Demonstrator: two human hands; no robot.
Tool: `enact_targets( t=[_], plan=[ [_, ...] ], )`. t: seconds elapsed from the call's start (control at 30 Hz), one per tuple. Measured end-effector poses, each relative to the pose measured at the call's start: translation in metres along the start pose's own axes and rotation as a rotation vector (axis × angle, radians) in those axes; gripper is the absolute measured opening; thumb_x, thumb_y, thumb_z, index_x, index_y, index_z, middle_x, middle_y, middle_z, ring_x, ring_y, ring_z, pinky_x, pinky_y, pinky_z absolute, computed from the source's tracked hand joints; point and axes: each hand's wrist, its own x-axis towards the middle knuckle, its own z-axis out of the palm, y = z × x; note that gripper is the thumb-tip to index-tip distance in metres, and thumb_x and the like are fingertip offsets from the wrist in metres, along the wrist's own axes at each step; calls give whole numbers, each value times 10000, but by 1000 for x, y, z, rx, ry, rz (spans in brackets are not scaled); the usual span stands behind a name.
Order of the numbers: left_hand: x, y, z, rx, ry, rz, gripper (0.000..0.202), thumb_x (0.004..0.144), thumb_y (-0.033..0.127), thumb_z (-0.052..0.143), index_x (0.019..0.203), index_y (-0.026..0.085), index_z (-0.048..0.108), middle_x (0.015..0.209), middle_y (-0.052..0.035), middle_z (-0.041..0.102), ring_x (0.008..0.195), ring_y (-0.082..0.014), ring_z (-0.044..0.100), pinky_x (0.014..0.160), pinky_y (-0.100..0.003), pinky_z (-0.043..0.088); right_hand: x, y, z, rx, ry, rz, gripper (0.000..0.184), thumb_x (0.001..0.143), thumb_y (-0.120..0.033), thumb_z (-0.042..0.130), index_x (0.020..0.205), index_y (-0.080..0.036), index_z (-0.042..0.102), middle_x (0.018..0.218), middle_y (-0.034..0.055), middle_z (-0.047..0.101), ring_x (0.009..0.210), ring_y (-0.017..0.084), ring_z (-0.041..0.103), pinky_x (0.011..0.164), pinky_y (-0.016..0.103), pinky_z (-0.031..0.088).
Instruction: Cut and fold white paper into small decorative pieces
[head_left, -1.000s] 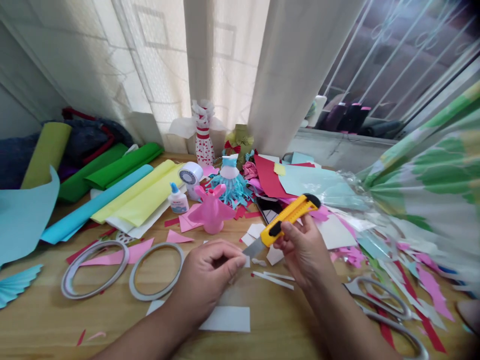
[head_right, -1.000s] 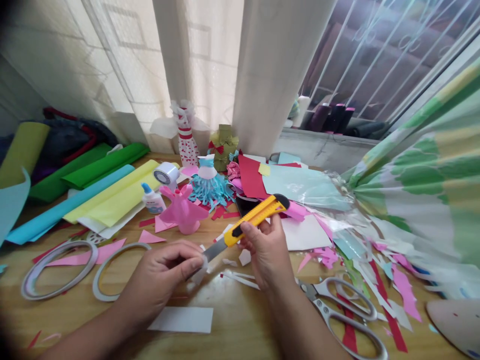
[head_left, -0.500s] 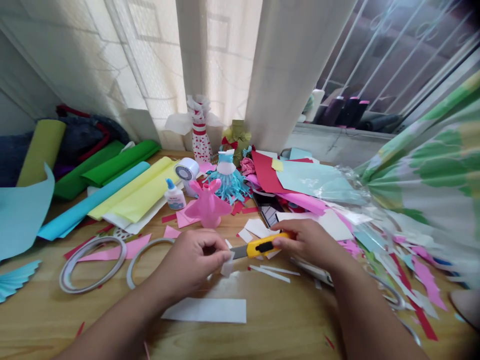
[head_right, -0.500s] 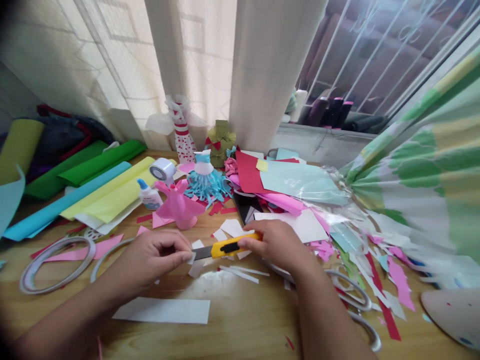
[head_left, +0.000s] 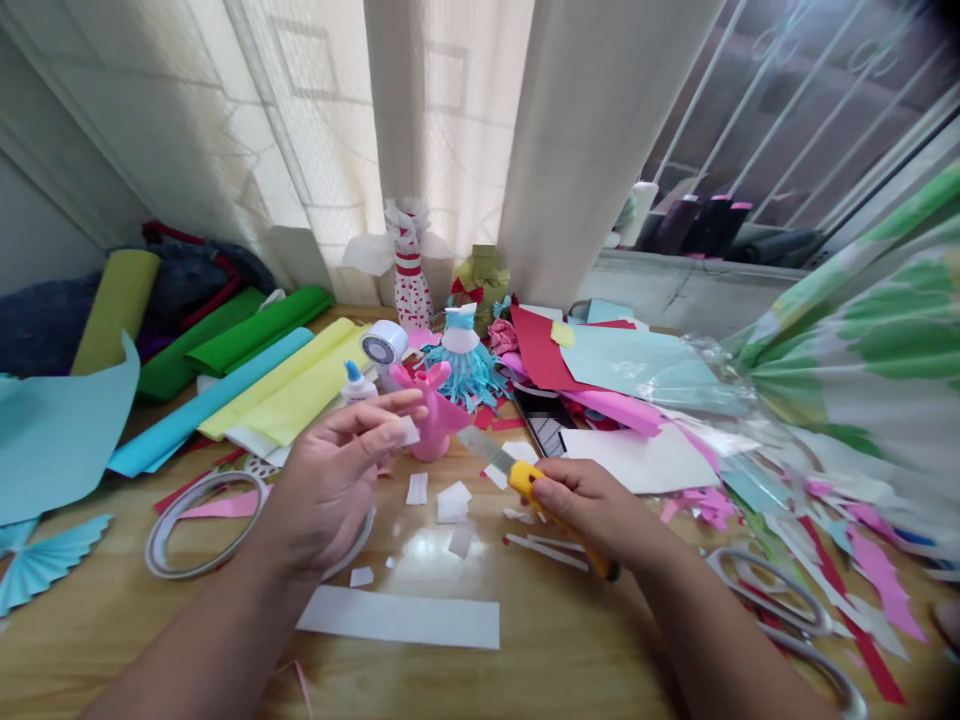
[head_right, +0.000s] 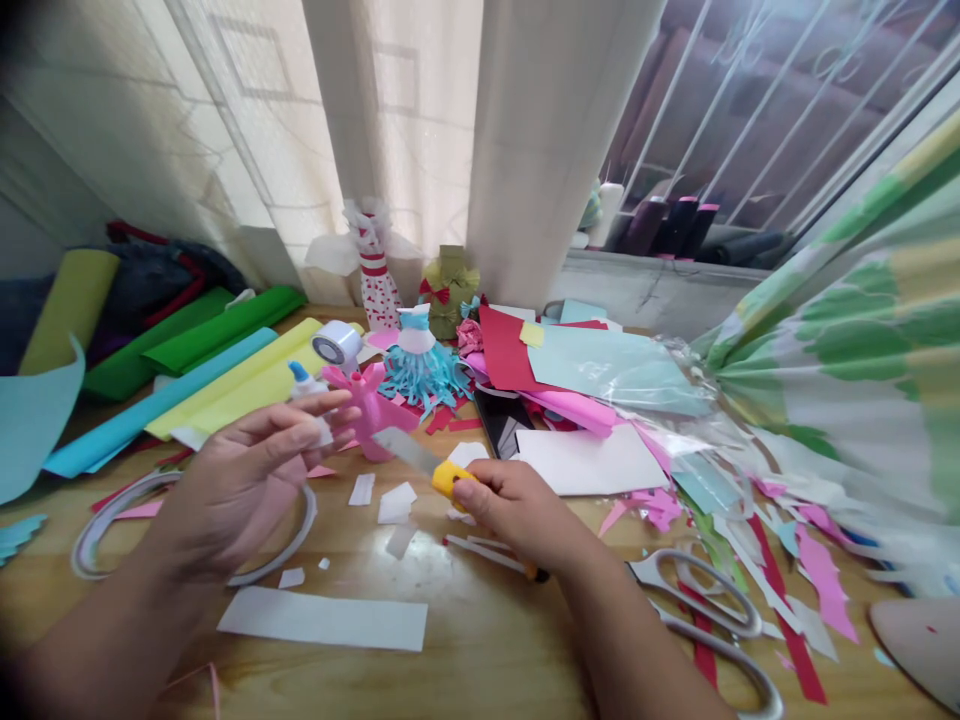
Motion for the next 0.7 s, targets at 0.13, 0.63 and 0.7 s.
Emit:
enact_targets(
  t=[0.13,0.63,0.7],
  plan=[
    [-11,-7,14,-92,-111,-126,112,726,162,673,616,178,664,1098,-39,621,978,-206,595,910,-385,428,-2,1,14,564,36,-66,399,808,-502,559,947,-136,637,656,-2,510,579,107,453,544,230,351],
    [-41,-36,43,227,-648,-448,72,637,224,722,650,155,736,759,-50,697,744,-193,622,683,-281,461,6,-16,46,920,335,-202,375,680,-204,743,1021,-274,606,886,-27,530,736,78,524,672,168,443],
    [-41,-35,44,227,-657,-460,72,629,218,721,647,150,739,745,-53,706,732,-194,626,678,-279,460,5,-14,46,876,294,-204,380,683,-201,740,1027,-272,593,915,-21,525,747,84,526,683,183,445]
  ],
)
